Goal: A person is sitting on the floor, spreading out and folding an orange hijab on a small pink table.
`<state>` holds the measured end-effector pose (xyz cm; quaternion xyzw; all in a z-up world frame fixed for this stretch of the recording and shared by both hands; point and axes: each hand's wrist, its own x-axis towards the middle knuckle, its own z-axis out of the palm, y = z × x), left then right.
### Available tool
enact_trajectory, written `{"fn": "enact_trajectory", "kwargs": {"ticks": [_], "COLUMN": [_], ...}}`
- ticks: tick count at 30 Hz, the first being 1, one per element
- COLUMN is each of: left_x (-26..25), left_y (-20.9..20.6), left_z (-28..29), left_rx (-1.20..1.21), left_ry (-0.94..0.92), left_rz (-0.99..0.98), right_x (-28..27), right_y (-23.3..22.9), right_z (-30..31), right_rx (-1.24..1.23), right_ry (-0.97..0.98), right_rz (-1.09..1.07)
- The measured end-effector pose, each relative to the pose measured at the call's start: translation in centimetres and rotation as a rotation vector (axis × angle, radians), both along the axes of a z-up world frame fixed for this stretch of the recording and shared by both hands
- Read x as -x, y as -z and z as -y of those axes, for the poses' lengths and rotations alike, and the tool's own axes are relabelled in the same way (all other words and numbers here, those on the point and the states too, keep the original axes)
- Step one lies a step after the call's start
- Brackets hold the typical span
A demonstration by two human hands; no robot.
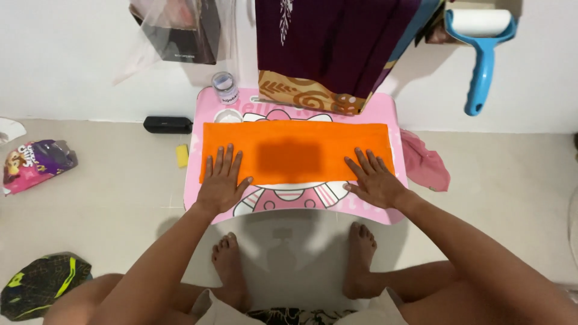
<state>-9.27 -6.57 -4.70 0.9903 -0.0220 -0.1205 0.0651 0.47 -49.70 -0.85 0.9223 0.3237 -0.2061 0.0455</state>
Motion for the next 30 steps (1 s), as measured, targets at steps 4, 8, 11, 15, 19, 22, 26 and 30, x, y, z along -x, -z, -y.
{"fn": "enact_trajectory", "kwargs": {"ticks": [4, 8, 11, 15, 19, 22, 26, 30], "left_x": [2.4, 4.8, 6.6, 5.1, 0.8, 0.5, -1.0, -2.2], "left_y": [0.0, -0.1, -0.2, -0.5, -2.3, -3.9, -3.4, -3.2], "left_z": [0.9, 1.0, 0.3, -0.5, -1.7, -2.4, -3.8, -3.2], "left_rx": [0.013, -0.029, -0.037, -0.171, -0.195, -0.151, 0.008, 0.089], "left_ry": [-0.027, -0.023, -0.005, 0.047, -0.001, -0.024, -0.126, -0.184], "left_rz": [0.007, -0.049, -0.120, -0.123, -0.029, 0.127, 0.134, 0.164], "right_x": [2.0, 5.5, 8.1, 7.4, 3.3, 1.6, 0.5, 0.4], "right_y": [0.6, 0.0, -0.2, -1.3, -3.7, 0.0, 2.5, 1.4], "right_z": [1.8, 1.0, 0.6, 1.1, 2.2, 4.9, 4.8, 2.0], "right_rx": [0.119, 0.110, 0.109, -0.121, -0.279, -0.536, -0.607, -0.618], "right_ry": [-0.026, 0.089, 0.113, 0.088, 0.188, 0.429, 0.443, 0.433], "right_rz": [0.051, 0.027, 0.020, 0.133, 0.265, 0.262, 0.350, 0.417]}}
